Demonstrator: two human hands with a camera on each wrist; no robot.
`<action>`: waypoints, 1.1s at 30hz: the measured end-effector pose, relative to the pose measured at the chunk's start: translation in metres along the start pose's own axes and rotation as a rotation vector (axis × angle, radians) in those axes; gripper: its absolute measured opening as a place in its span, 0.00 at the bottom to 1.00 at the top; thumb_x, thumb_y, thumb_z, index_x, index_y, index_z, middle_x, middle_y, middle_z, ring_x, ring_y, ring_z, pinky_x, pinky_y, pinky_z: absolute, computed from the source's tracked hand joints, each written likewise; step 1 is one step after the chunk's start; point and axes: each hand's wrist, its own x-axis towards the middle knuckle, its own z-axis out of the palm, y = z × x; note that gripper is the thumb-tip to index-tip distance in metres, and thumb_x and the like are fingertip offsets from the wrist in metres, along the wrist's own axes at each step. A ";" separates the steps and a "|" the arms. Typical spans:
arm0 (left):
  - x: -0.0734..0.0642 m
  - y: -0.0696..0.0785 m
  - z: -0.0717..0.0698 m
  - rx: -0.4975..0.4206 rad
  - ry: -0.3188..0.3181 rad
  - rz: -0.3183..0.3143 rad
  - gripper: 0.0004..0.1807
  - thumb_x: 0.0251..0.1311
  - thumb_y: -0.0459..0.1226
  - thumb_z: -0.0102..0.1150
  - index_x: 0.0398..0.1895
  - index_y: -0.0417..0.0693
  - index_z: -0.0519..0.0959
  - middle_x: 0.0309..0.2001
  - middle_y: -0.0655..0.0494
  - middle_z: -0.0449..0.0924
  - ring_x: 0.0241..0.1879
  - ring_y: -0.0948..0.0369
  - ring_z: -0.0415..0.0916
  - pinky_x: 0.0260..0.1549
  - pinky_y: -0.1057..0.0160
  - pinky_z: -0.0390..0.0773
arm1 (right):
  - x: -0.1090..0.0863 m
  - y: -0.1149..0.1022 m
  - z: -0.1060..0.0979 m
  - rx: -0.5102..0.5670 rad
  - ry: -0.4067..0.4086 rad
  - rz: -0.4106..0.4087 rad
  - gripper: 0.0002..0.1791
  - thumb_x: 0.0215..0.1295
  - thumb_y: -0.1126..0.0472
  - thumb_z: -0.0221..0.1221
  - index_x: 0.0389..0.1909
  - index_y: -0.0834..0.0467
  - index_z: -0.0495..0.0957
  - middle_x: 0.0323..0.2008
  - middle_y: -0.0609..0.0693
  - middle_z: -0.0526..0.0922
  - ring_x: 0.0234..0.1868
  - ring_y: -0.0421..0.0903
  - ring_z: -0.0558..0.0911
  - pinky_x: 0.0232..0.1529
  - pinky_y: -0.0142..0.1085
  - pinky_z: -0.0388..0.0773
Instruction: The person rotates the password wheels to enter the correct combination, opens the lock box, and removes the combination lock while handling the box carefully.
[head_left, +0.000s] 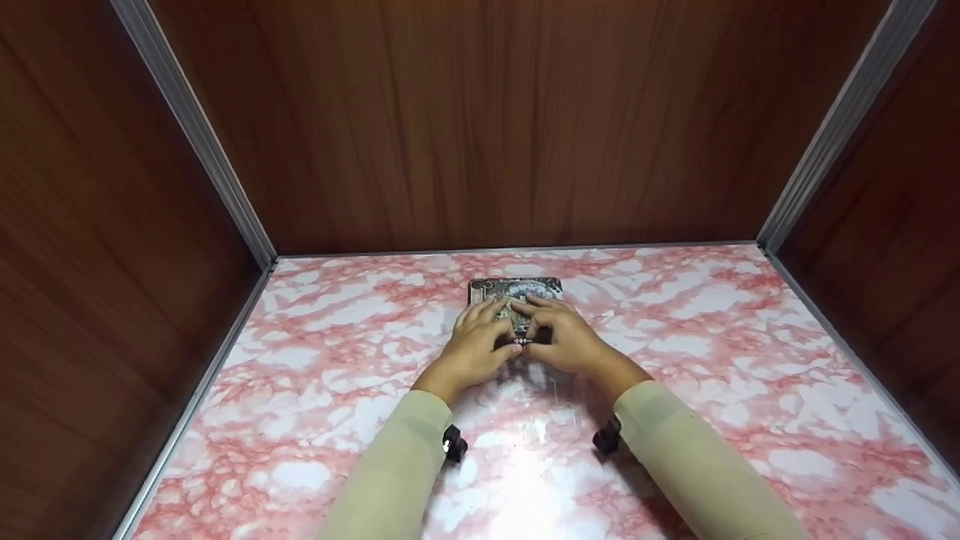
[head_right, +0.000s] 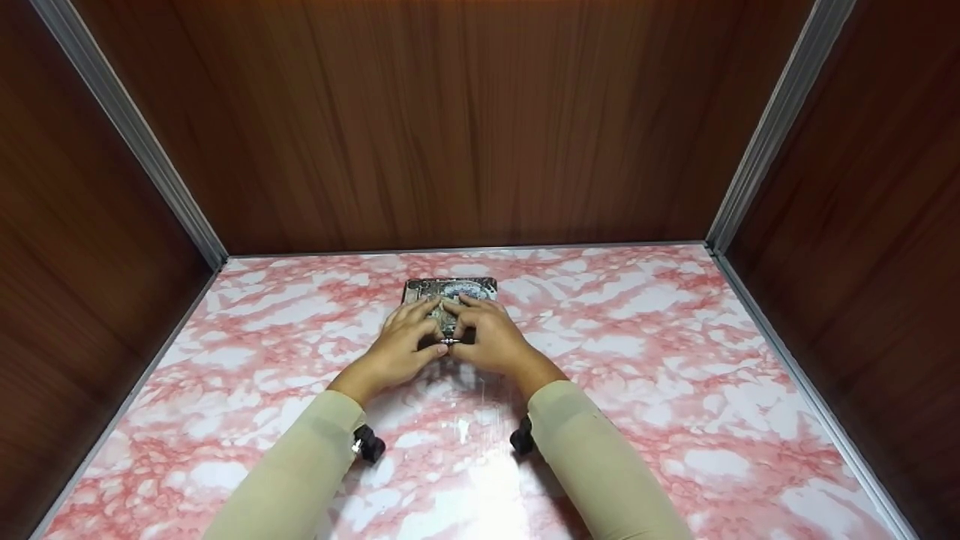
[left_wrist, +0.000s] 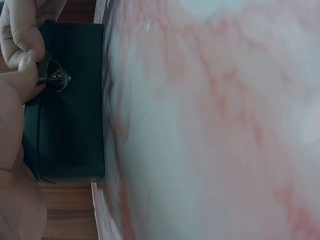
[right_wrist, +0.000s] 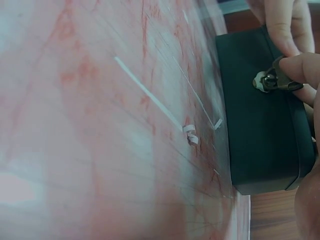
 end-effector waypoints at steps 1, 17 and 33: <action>0.000 0.000 0.000 0.002 -0.001 0.001 0.14 0.81 0.55 0.63 0.49 0.56 0.83 0.94 0.52 0.53 0.95 0.45 0.44 0.94 0.41 0.37 | 0.000 0.000 0.000 -0.001 0.000 -0.001 0.14 0.67 0.55 0.79 0.31 0.51 0.82 0.82 0.48 0.77 0.90 0.63 0.66 0.89 0.70 0.57; 0.001 0.002 -0.002 0.005 -0.001 0.007 0.13 0.83 0.54 0.61 0.48 0.56 0.83 0.94 0.50 0.52 0.94 0.44 0.44 0.94 0.40 0.37 | 0.001 0.000 -0.002 -0.011 0.005 -0.014 0.14 0.66 0.56 0.79 0.30 0.52 0.82 0.82 0.48 0.78 0.89 0.63 0.67 0.89 0.73 0.55; -0.001 0.002 -0.001 0.001 -0.001 0.002 0.13 0.82 0.53 0.61 0.48 0.57 0.83 0.94 0.50 0.52 0.94 0.44 0.44 0.94 0.40 0.37 | 0.000 0.001 0.000 -0.001 0.009 -0.032 0.14 0.66 0.55 0.80 0.30 0.52 0.82 0.81 0.50 0.78 0.89 0.64 0.67 0.90 0.71 0.53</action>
